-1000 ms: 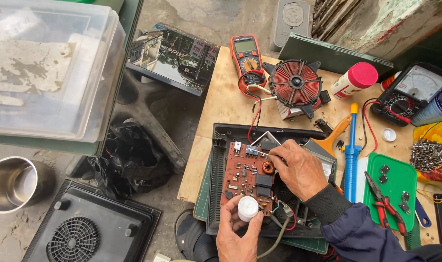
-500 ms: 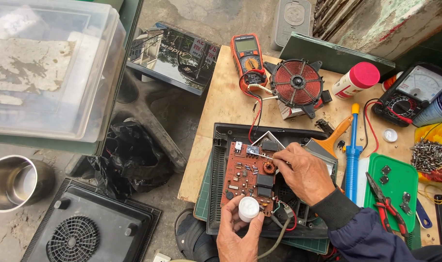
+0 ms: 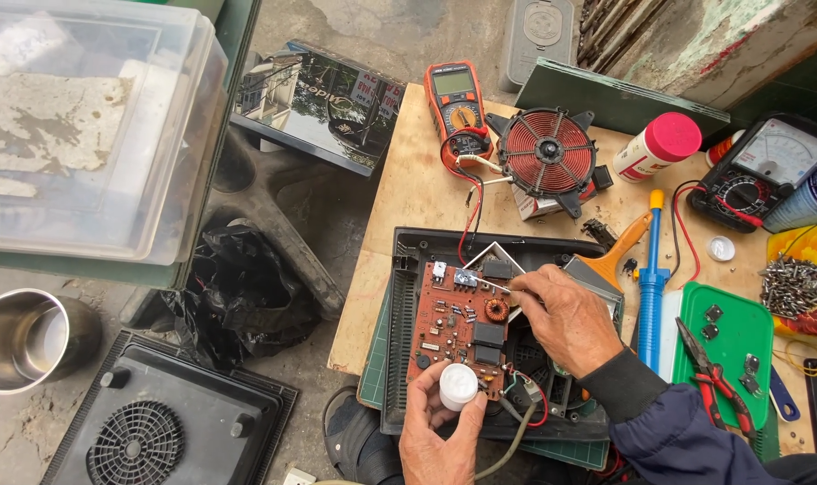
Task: The person applies thermal paste from a small container onto a heatsink and then carefully positions and attaches the heatsink onto a circuit board.
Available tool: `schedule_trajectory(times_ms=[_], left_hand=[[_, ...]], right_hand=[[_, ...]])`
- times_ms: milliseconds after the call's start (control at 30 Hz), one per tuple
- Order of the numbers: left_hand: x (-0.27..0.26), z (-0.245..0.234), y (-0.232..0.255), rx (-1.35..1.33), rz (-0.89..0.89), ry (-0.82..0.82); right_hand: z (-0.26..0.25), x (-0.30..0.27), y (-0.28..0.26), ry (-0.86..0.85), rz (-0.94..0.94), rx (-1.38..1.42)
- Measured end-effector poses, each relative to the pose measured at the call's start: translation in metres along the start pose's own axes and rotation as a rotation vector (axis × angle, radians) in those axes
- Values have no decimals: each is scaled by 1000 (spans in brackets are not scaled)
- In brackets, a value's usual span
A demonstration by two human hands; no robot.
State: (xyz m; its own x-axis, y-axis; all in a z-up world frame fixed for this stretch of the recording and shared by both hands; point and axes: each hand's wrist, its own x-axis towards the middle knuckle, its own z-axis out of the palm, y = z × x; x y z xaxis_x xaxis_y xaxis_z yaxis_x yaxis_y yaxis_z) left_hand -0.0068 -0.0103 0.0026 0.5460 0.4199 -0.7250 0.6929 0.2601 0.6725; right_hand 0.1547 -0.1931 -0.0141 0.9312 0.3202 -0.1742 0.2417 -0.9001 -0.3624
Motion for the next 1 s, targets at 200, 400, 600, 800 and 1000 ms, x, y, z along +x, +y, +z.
schedule_trajectory(times_ms=[200,400,600,800,1000], left_hand=[[1,0,-2,3,-3,-11],[0,-1,1,12,3,-24],[0,-1,3,3,-21,-18],[1,-1,0,-8,15,-22],[-1,-3,5,-19,-27,-42]], right_hand=[[-14,3,-7,-47,25,138],[2,9,3,-71,-12,62],[-10,15,-3,-118,-83,50],[-17,18,-3,-202,-58,119],[-32,20,-17,-292,132,205]])
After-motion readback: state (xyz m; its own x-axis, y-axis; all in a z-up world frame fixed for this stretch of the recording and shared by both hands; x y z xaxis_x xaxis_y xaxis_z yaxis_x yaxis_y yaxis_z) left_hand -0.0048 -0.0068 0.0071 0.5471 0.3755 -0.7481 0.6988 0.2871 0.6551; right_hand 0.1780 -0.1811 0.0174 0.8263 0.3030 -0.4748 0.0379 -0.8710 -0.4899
